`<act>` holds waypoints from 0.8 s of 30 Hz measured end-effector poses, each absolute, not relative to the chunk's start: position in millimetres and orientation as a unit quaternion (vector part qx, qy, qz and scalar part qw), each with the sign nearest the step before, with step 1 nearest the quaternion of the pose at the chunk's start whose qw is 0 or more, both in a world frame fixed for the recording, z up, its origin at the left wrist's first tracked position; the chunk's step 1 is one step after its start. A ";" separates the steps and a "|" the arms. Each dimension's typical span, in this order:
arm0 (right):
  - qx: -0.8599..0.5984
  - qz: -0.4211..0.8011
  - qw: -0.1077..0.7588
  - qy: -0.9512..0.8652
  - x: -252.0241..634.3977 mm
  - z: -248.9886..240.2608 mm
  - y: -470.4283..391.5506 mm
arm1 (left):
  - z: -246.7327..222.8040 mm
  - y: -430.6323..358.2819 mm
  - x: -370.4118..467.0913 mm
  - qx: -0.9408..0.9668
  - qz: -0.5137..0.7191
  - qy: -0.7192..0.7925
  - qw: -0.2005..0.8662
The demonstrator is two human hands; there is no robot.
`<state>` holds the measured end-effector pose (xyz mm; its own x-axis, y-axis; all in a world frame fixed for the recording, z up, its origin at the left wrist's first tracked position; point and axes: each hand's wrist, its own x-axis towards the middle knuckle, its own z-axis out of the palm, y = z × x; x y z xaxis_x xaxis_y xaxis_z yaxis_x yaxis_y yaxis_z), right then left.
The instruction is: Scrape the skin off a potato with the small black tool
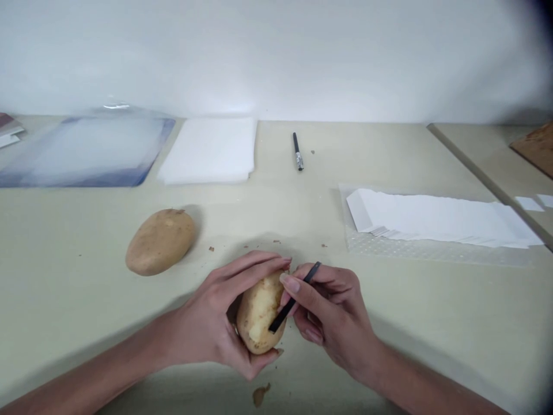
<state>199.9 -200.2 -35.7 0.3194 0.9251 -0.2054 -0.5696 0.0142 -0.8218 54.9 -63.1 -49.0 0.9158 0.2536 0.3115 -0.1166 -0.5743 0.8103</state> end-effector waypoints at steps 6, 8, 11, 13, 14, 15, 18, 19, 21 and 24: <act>-0.432 0.554 0.686 -0.190 199.5 -36.1 -198.7 | -47.7 -63.9 53.5 0.868 0.199 0.038 0.454; -0.431 0.554 0.687 -0.189 199.6 -36.7 -198.3 | -47.4 -64.2 53.6 0.869 0.200 0.040 0.451; -0.431 0.556 0.686 -0.186 199.7 -37.3 -197.9 | -47.2 -64.2 53.9 0.870 0.206 0.036 0.446; -0.430 0.557 0.686 -0.185 199.8 -37.6 -197.8 | -47.3 -64.2 54.0 0.871 0.209 0.035 0.442; -0.430 0.557 0.686 -0.186 199.7 -37.8 -197.9 | -47.4 -64.3 54.1 0.872 0.209 0.036 0.441; -0.429 0.557 0.686 -0.188 199.5 -37.9 -198.1 | -47.5 -64.3 54.2 0.872 0.209 0.037 0.440; -0.426 0.558 0.683 -0.201 198.3 -38.8 -199.2 | -47.4 -64.1 54.8 0.874 0.207 0.042 0.437; -0.425 0.559 0.682 -0.207 197.9 -39.2 -199.5 | -47.2 -63.9 55.1 0.875 0.207 0.044 0.436; -0.421 0.558 0.681 -0.218 197.3 -40.1 -199.8 | -46.7 -63.6 55.5 0.877 0.207 0.051 0.431; -0.416 0.556 0.684 -0.224 197.2 -41.3 -199.3 | -46.3 -63.5 55.3 0.879 0.209 0.057 0.424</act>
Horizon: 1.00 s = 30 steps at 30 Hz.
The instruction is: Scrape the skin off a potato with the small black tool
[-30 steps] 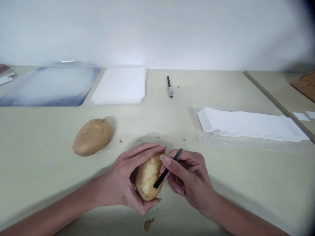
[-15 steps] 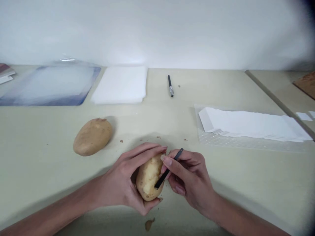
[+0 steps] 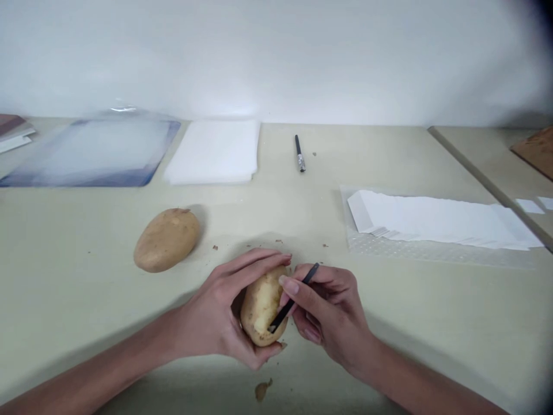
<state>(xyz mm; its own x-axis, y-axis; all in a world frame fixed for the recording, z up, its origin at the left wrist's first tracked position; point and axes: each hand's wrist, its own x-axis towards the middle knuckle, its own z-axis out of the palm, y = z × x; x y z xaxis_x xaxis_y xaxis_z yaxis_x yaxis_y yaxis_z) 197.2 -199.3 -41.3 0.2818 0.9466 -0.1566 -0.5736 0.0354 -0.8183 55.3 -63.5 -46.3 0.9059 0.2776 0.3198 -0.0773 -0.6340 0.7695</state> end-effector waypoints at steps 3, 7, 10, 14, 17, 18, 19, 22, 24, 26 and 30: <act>-0.416 0.555 0.685 -0.223 197.3 -42.4 -198.9 | -46.6 -64.1 54.4 0.881 0.211 0.059 0.419; -0.417 0.557 0.681 -0.226 197.4 -42.5 -199.3 | -47.5 -65.1 53.4 0.885 0.203 0.070 0.414; -0.413 0.560 0.684 -0.219 200.3 -39.5 -198.7 | -48.2 -65.3 52.6 0.884 0.201 0.071 0.416; -0.435 0.530 0.700 -0.197 207.2 -34.4 -196.6 | -49.2 -64.6 50.9 0.880 0.199 0.064 0.427; -0.438 0.526 0.698 -0.209 209.6 -34.2 -196.1 | -49.9 -63.8 50.2 0.879 0.198 0.066 0.428; -0.435 0.526 0.698 -0.216 209.5 -34.9 -196.2 | -50.1 -63.6 50.2 0.880 0.198 0.068 0.427; -0.433 0.525 0.699 -0.222 209.1 -35.6 -196.3 | -50.1 -63.4 50.1 0.881 0.197 0.070 0.425; -0.432 0.521 0.696 -0.240 206.9 -37.7 -196.9 | -49.4 -63.5 49.9 0.885 0.190 0.074 0.419; -0.431 0.521 0.690 -0.258 204.8 -38.7 -197.9 | -48.5 -64.0 49.6 0.888 0.187 0.076 0.414; -0.429 0.526 0.680 -0.277 202.7 -39.4 -199.5 | -47.7 -64.4 49.6 0.888 0.191 0.077 0.412; -0.416 0.542 0.667 -0.298 203.5 -37.9 -201.4 | -47.2 -64.3 51.2 0.884 0.182 0.089 0.421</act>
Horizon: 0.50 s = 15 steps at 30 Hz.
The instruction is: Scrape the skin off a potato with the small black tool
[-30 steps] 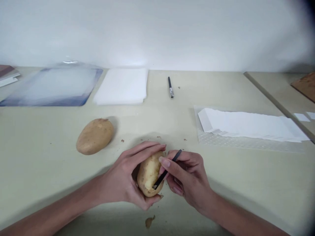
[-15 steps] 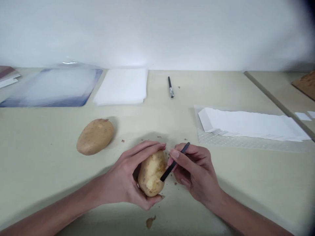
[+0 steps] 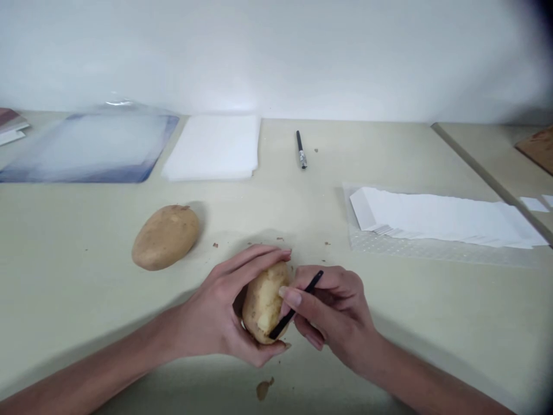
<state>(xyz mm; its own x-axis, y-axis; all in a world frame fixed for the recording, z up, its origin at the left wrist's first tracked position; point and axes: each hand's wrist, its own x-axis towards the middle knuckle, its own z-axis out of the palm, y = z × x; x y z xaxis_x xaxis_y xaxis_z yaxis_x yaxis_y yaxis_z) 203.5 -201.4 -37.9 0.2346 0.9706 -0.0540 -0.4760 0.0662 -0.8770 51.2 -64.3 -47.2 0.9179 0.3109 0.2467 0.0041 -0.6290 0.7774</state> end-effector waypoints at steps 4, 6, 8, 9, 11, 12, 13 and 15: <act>-0.439 0.512 0.703 -0.225 219.2 -28.0 -196.8 | -46.2 -63.3 51.4 0.882 0.178 0.078 0.430; -0.457 0.476 0.724 -0.201 229.2 -21.5 -193.6 | -44.7 -62.5 50.2 0.884 0.156 0.086 0.431; -0.466 0.453 0.736 -0.189 236.4 -16.0 -191.8 | -42.9 -61.4 49.1 0.886 0.137 0.095 0.432; -0.466 0.449 0.739 -0.187 238.3 -13.8 -191.5 | -42.0 -60.8 48.9 0.886 0.139 0.090 0.434; -0.460 0.449 0.742 -0.191 238.9 -11.0 -192.0 | -40.2 -59.7 49.4 0.884 0.166 0.067 0.432; -0.456 0.450 0.742 -0.197 237.9 -10.3 -192.3 | -39.1 -59.5 49.9 0.885 0.187 0.056 0.423; -0.453 0.450 0.742 -0.203 236.5 -10.0 -192.6 | -37.6 -59.6 50.6 0.887 0.212 0.047 0.408; -0.451 0.447 0.742 -0.215 233.5 -10.2 -192.8 | -32.9 -60.9 51.8 0.889 0.274 0.044 0.366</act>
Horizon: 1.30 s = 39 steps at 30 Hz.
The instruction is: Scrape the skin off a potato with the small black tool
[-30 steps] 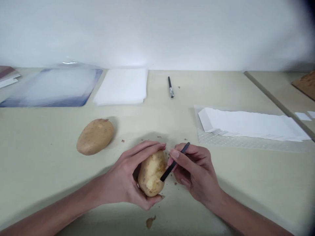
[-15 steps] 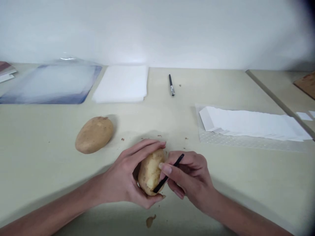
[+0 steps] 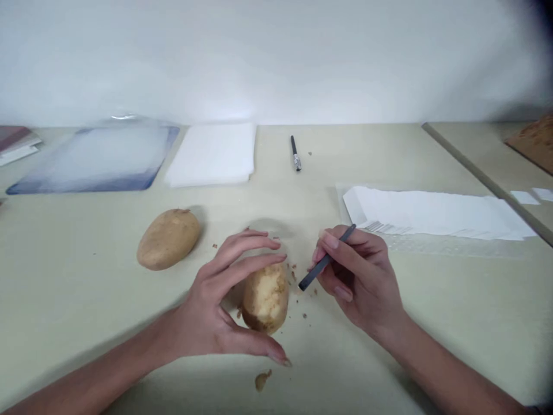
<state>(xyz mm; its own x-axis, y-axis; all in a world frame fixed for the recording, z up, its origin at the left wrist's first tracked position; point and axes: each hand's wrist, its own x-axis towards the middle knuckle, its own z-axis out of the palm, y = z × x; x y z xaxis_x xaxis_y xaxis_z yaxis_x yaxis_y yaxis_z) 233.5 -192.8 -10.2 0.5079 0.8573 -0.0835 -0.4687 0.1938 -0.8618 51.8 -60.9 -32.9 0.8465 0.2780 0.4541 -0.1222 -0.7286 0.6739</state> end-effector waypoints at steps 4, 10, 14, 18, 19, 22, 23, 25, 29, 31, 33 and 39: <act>-0.448 0.434 0.739 -0.254 229.3 -11.3 -192.7 | -15.7 -69.7 53.6 0.873 0.332 0.100 0.343; -0.421 0.445 0.728 -0.307 224.5 -13.1 -193.8 | 14.2 -84.5 61.3 0.885 0.289 0.109 0.348; -0.410 0.448 0.726 -0.323 223.5 -14.1 -193.8 | 24.0 -81.0 58.9 0.884 0.257 0.131 0.368; -0.434 0.417 0.743 -0.292 228.5 -11.4 -192.0 | 24.7 -66.3 35.9 0.900 0.256 0.186 0.299; -0.442 0.404 0.751 -0.279 230.6 -10.3 -191.2 | 23.3 -61.7 27.9 0.909 0.258 0.185 0.269; -0.463 0.371 0.768 -0.242 236.8 -7.6 -188.3 | 16.6 -49.8 5.5 0.939 0.289 0.152 0.110; -0.466 0.366 0.770 -0.237 238.4 -7.4 -187.4 | 14.4 -47.5 0.3 0.941 0.287 0.172 0.051; -0.471 0.363 0.768 -0.237 240.6 -8.3 -185.9 | 11.5 -46.6 -5.1 0.947 0.272 0.172 0.013; -0.487 0.356 0.761 -0.240 243.2 -14.6 -182.8 | 14.2 -56.6 2.8 0.959 0.238 0.153 0.030; -0.494 0.349 0.762 -0.233 245.3 -18.5 -181.1 | 17.8 -62.9 10.4 0.954 0.257 0.147 0.046; -0.496 0.340 0.765 -0.229 247.8 -21.9 -179.4 | 20.4 -68.3 16.9 0.949 0.270 0.145 0.069; -0.500 0.338 0.768 -0.214 250.7 -24.8 -176.3 | 7.4 -87.2 32.5 0.963 0.210 0.149 0.080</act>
<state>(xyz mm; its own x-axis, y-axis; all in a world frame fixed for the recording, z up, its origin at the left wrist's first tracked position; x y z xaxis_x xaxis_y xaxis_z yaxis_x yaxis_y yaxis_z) 250.7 -176.3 -24.8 0.6797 0.7334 -0.0090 -0.3045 0.2709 -0.9132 32.5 -87.2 7.4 0.8672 0.3209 0.3807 0.2540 -0.9427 0.2162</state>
